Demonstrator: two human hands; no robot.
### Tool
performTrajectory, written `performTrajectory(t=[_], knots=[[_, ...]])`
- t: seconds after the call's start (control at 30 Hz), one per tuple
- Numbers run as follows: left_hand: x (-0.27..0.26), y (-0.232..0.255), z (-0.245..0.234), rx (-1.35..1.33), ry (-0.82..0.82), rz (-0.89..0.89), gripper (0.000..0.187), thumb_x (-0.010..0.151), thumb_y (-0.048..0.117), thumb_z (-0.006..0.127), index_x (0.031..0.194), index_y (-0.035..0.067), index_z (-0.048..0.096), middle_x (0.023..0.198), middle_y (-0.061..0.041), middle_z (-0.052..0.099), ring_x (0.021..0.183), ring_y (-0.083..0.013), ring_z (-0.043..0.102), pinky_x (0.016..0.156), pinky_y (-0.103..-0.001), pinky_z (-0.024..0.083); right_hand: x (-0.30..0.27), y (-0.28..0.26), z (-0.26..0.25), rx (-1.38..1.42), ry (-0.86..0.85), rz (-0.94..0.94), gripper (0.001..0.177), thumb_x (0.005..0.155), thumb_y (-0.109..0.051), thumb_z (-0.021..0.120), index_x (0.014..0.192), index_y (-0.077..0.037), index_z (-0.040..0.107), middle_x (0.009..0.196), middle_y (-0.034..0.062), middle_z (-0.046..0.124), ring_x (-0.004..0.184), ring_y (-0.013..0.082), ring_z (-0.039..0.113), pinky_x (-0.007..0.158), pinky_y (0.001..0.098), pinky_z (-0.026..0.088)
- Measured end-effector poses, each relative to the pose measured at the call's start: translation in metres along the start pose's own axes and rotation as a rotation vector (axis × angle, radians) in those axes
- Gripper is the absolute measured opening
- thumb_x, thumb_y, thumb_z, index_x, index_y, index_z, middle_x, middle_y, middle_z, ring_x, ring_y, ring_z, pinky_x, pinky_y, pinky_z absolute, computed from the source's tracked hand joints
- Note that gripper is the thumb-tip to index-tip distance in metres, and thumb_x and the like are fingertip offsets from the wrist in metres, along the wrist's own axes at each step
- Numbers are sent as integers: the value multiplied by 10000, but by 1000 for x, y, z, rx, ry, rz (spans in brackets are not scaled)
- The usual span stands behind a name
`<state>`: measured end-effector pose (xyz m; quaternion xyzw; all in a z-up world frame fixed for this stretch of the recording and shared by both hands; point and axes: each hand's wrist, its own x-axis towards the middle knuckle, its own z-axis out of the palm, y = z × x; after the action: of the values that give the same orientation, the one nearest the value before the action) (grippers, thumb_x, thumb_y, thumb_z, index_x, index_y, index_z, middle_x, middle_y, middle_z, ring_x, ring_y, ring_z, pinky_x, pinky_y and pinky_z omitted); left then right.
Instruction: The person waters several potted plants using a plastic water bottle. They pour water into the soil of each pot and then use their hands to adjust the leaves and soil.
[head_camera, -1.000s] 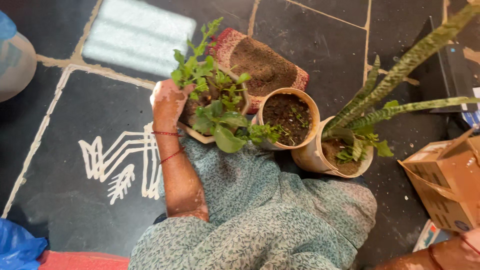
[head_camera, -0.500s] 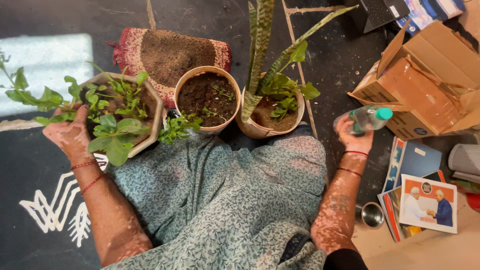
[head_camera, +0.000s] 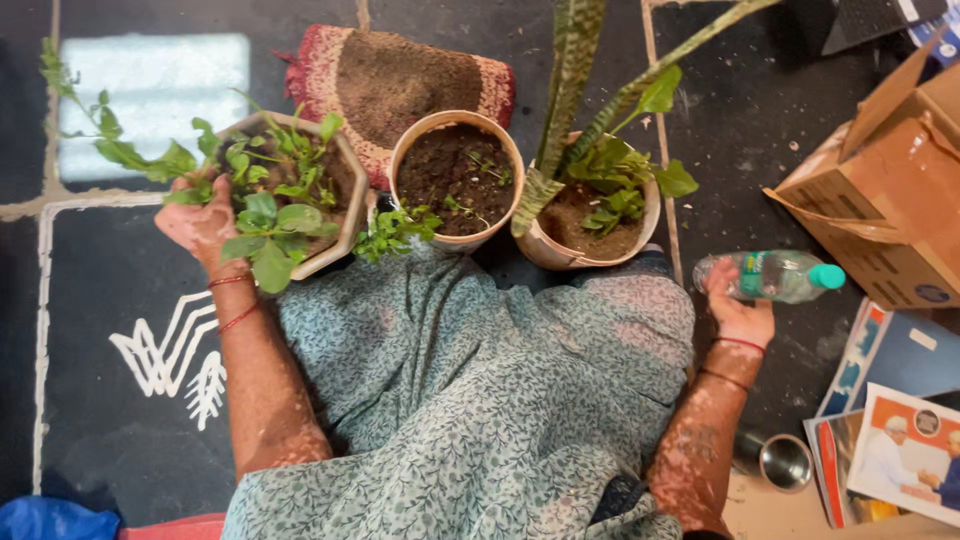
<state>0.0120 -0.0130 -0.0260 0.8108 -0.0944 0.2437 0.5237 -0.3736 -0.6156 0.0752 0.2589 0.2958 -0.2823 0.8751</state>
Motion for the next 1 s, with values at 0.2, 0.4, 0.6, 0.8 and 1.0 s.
performTrajectory(t=[0.2, 0.4, 0.6, 0.8, 1.0], knots=[[3, 62, -1, 175, 174, 105, 147, 970, 92, 788, 1057, -24, 761, 933, -127, 772, 743, -229, 702, 722, -367, 568, -16, -33, -34, -723, -350, -395, 375, 1149, -215, 466, 1328, 113, 505, 1235, 289, 655, 1119, 398, 669, 953, 482, 581], [8, 94, 6, 257, 252, 32, 101, 976, 79, 791, 1068, 38, 786, 877, -167, 737, 715, -282, 695, 688, -370, 531, -55, 186, -50, -1981, -644, -533, 239, 966, -10, 643, 1201, 27, 625, 1139, 153, 706, 1031, 224, 733, 815, 309, 633], [-2, 136, 4, 78, 372, 89, 375, 983, 17, 737, 1351, 52, 671, 1244, -136, 752, 1027, -252, 779, 891, -359, 640, 31, 328, -79, -2600, -1925, -1087, 704, 734, -66, 730, 1417, -97, 560, 1445, 258, 488, 1316, 424, 509, 1073, 493, 458], [-30, 226, -24, 70, 249, 456, 377, 983, -34, 686, 1340, -14, 565, 1414, -179, 620, 1319, -323, 647, 1147, -428, 560, 88, 333, -85, -2627, -1719, -864, 332, 930, -73, 690, 1261, -107, 680, 1133, 114, 721, 1090, 269, 687, 932, 377, 579], [-41, 243, 63, -212, -239, 300, 336, 893, 70, 796, 1194, 46, 649, 1293, -143, 696, 1114, -323, 719, 957, -371, 587, 86, 324, -6, -2180, -947, -736, 231, 970, -99, 714, 1181, -4, 712, 1053, 67, 753, 918, 111, 677, 807, 253, 548]])
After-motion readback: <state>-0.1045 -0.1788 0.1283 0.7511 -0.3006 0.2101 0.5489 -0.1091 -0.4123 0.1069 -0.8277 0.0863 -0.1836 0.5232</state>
